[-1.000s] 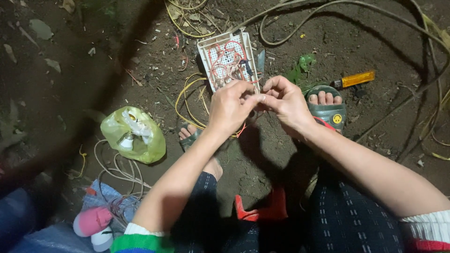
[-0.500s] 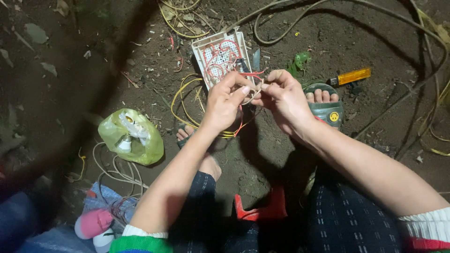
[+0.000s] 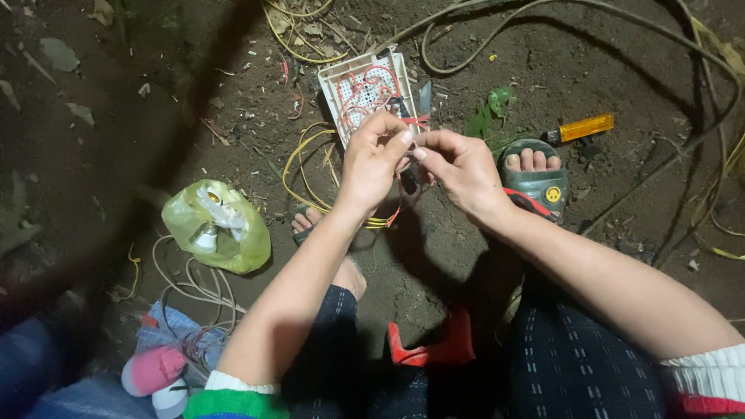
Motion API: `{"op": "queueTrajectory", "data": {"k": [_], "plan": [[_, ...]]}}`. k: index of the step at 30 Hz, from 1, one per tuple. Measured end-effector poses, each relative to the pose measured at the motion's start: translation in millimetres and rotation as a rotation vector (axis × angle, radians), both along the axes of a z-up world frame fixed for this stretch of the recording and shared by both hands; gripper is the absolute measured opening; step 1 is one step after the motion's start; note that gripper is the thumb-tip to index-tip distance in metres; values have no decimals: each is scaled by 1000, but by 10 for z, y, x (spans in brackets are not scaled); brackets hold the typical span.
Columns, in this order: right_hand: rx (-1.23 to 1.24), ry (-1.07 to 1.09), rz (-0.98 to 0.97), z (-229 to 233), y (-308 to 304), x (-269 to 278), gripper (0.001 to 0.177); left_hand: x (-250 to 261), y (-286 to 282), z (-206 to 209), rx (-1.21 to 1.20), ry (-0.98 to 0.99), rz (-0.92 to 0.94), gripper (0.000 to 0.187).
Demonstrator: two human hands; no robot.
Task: Connecting electrical wires to a terminal block inside a plastic enclosure using pliers and a lighter.
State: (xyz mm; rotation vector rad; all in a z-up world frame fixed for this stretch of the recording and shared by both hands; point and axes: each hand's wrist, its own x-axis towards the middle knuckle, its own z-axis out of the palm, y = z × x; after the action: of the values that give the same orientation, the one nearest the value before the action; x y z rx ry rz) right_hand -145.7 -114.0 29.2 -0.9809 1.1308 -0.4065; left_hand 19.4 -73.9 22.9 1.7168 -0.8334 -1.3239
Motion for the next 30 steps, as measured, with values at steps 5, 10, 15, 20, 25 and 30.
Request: {"op": "queueTrajectory", "data": {"k": [5, 10, 15, 20, 25, 30], "plan": [[-48, 34, 23, -217, 64, -102, 11, 88, -143, 250, -99, -266, -165, 13], [-25, 39, -2, -174, 93, -93, 9, 174, -321, 26, -128, -595, -478, 28], [15, 35, -68, -184, 127, -109, 10, 94, -309, -155, 66, -612, -584, 8], [323, -110, -247, -248, 129, -78, 12, 186, -241, -139, 3, -394, -533, 13], [405, -175, -322, -202, 108, -55, 12, 187, -224, -278, -70, -318, -502, 17], [442, -281, -341, -182, 78, -81, 16, 223, -236, -274, 3, -104, -380, 22]]}}
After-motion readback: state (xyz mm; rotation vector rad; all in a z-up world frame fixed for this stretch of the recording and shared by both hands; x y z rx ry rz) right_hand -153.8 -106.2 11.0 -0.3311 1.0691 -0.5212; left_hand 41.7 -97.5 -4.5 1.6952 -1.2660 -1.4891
